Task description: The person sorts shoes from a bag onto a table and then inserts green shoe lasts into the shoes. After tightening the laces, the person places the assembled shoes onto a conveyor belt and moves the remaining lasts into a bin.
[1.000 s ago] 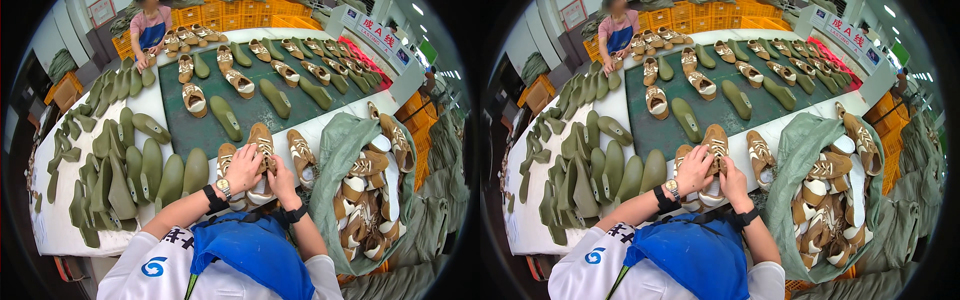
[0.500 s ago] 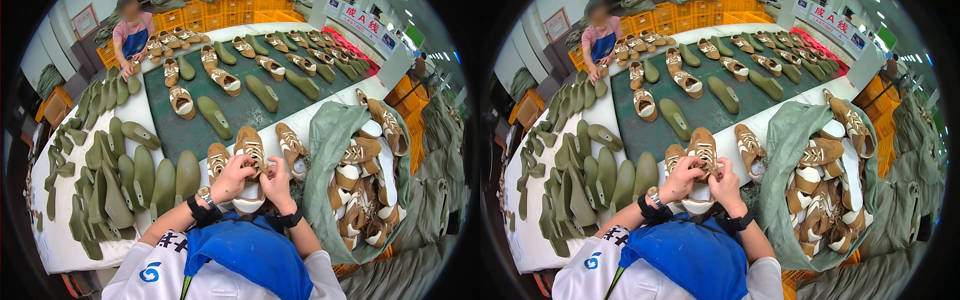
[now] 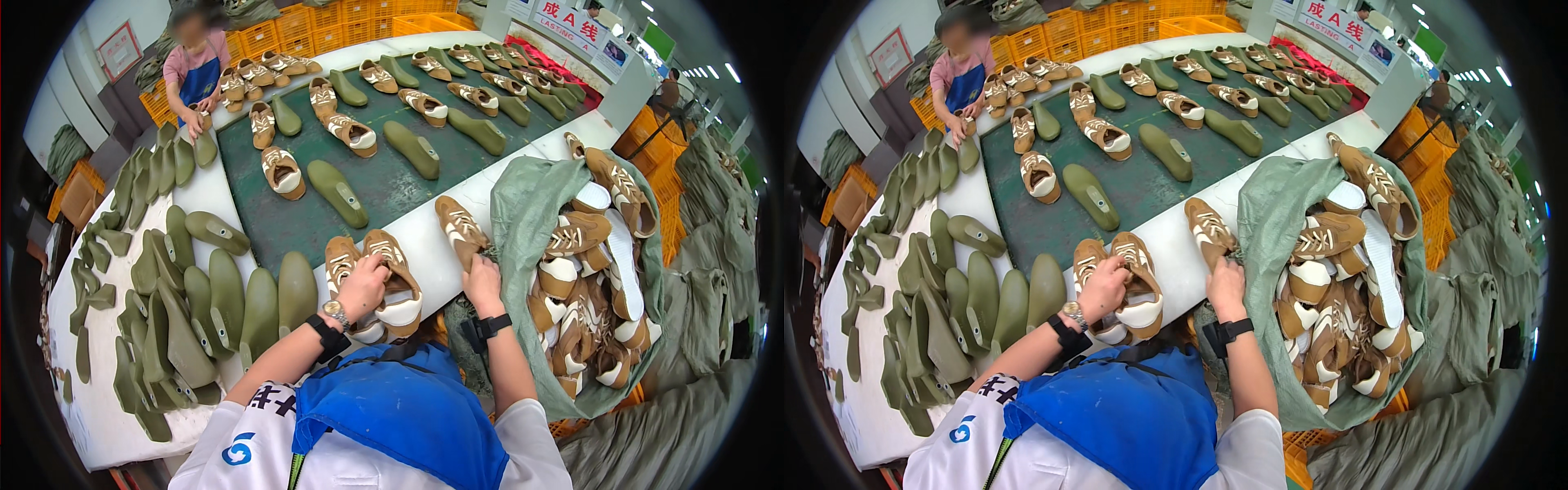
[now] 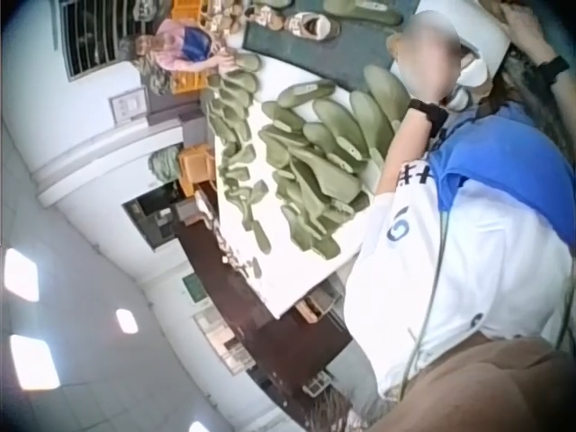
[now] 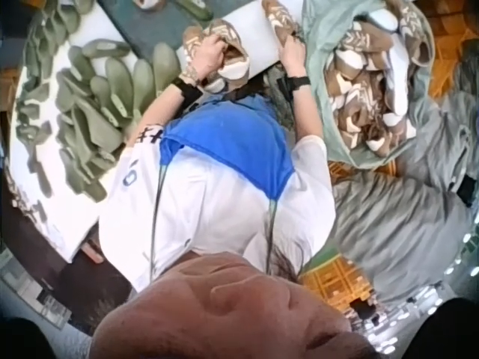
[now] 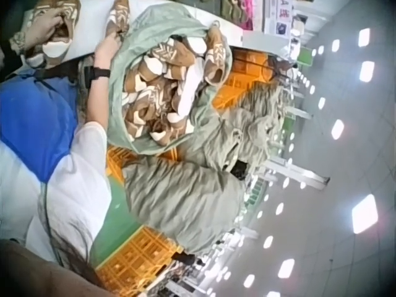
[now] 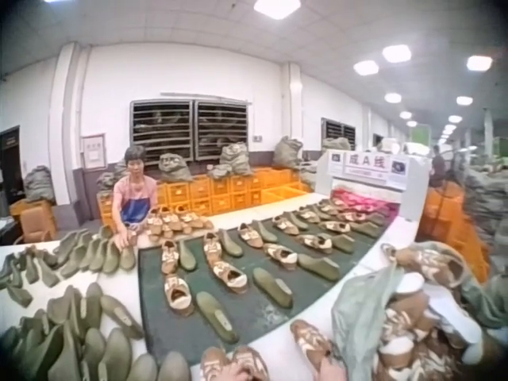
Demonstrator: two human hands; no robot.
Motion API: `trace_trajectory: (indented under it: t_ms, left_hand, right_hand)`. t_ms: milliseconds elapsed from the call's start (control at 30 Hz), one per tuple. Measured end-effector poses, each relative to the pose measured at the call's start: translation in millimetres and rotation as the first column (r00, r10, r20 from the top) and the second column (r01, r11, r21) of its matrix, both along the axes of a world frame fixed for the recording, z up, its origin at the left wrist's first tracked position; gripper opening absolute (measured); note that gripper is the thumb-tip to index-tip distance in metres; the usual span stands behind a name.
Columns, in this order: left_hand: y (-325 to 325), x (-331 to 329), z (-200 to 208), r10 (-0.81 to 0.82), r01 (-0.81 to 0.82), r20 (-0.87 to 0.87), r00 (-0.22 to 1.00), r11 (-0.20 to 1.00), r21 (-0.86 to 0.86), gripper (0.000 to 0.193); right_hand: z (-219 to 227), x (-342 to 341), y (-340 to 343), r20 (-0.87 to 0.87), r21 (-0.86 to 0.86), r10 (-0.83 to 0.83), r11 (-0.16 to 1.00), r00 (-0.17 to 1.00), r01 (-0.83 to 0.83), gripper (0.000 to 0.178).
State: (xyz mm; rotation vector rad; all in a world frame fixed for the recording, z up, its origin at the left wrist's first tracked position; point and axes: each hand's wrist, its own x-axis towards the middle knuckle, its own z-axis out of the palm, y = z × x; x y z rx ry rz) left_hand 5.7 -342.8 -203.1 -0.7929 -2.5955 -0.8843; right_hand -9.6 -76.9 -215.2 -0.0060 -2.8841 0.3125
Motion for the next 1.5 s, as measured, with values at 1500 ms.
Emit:
trace_trajectory:
  t_ms: [1500]
  left_hand:
    - [-4, 32, 115, 0.210, -0.193, -0.081, 0.974, 0.965, 0.176, 0.008]
  right_hand:
    - [129, 41, -102, -0.368, -0.452, 0.443, 0.683, 0.817, -0.574, 0.024]
